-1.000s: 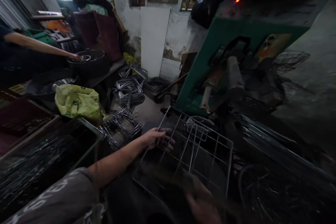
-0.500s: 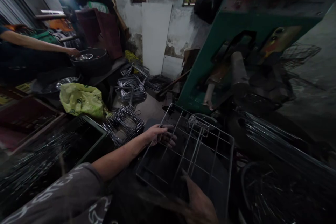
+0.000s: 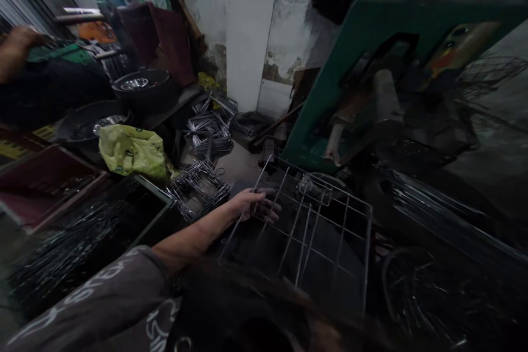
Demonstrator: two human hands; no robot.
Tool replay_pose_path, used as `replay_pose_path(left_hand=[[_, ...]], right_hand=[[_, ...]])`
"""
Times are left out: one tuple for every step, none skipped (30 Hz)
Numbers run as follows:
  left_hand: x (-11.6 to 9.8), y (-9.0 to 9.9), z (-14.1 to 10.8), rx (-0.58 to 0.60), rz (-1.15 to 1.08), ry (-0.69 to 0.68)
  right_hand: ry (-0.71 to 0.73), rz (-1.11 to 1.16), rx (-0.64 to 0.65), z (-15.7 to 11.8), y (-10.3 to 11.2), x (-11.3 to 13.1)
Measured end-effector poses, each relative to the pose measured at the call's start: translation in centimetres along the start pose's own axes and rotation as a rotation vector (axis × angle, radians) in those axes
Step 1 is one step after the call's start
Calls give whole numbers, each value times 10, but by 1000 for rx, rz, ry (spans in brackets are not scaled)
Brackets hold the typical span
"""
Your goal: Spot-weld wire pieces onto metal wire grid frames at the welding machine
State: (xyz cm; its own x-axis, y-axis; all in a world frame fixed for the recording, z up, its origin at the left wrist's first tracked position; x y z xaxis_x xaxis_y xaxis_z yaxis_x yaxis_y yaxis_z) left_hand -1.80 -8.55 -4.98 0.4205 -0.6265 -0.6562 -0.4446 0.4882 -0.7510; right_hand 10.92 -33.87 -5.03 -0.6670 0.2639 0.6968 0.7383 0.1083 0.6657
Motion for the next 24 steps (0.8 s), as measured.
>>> replay_pose_path(left_hand=[[0,0,0,-3,-3,0],[0,-1,0,-5,-7,2],[0,-1,0,-4,-9,2],[-1,-3,0,-2,-8,3],[-1,-4,-1,0,-3,5],[-2,-5,-2,1,5,7],[-2,-6,-3,0,13,8],[-3,-7,-3,-4,19,6],[-3,-7,-4,-10,23,1],[-3,-7,-4,-12,23,-3],[-3,-6,-4,-13,20,-6],[-2,-6,-3,-11,18,-7],[-2,-5,-2,-8,16,-9],[-2,-5,-1,-4,15,-8],[-1,-5,0,0,15,-6],[-1,-5,0,1,14,-3],[-1,-6,1,1,13,2],[-1,-7,1,1,11,8],[-1,-8,1,3,10,11],[-2,-9,1,8,9,11],[-2,-11,1,18,7,6],[-3,-12,2,29,6,0],[-4,-13,2,39,4,-6],[-4,-14,3,45,2,-12]], right_hand=[[24,-57,1,5,1,-2],[36,-111,-3,9,1,-5],[37,-161,-13,14,1,-9],[38,-203,-27,18,-1,-13],[43,-241,-45,20,-3,-16],[60,-274,-61,22,-6,-19],[83,-303,-78,24,-10,-22],[116,-329,-82,24,-14,-24],[142,-355,-74,24,-17,-25],[150,-380,-55,24,-20,-25],[145,-402,-29,25,-22,-25],[133,-422,-4,25,-23,-24],[119,-437,10,25,-22,-23],[109,-448,7,24,-21,-22],[117,-456,-3,24,-20,-20],[142,-460,-14,23,-19,-18],[172,-464,-28,23,-18,-17],[199,-466,-41,22,-17,-16],[230,-470,-52,22,-16,-16],[255,-474,-70,22,-16,-16],[273,-477,-95,22,-15,-16],[289,-479,-125,22,-13,-16],[311,-479,-146,22,-12,-16],[336,-475,-159,23,-10,-16]])
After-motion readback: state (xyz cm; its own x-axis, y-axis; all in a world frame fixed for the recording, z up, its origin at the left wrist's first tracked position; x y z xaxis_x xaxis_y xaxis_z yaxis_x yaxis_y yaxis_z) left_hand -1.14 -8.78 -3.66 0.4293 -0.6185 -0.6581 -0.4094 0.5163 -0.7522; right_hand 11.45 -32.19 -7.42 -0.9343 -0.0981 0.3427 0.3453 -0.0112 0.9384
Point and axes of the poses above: each hand's wrist, its own z-axis towards the middle knuckle, its own y-axis out of the back of the hand, x = y × z, the point moved 3 cm from there along z, towards the middle knuckle, and after that the axes turned 11 degrees about -y, right-handed, at the moved point
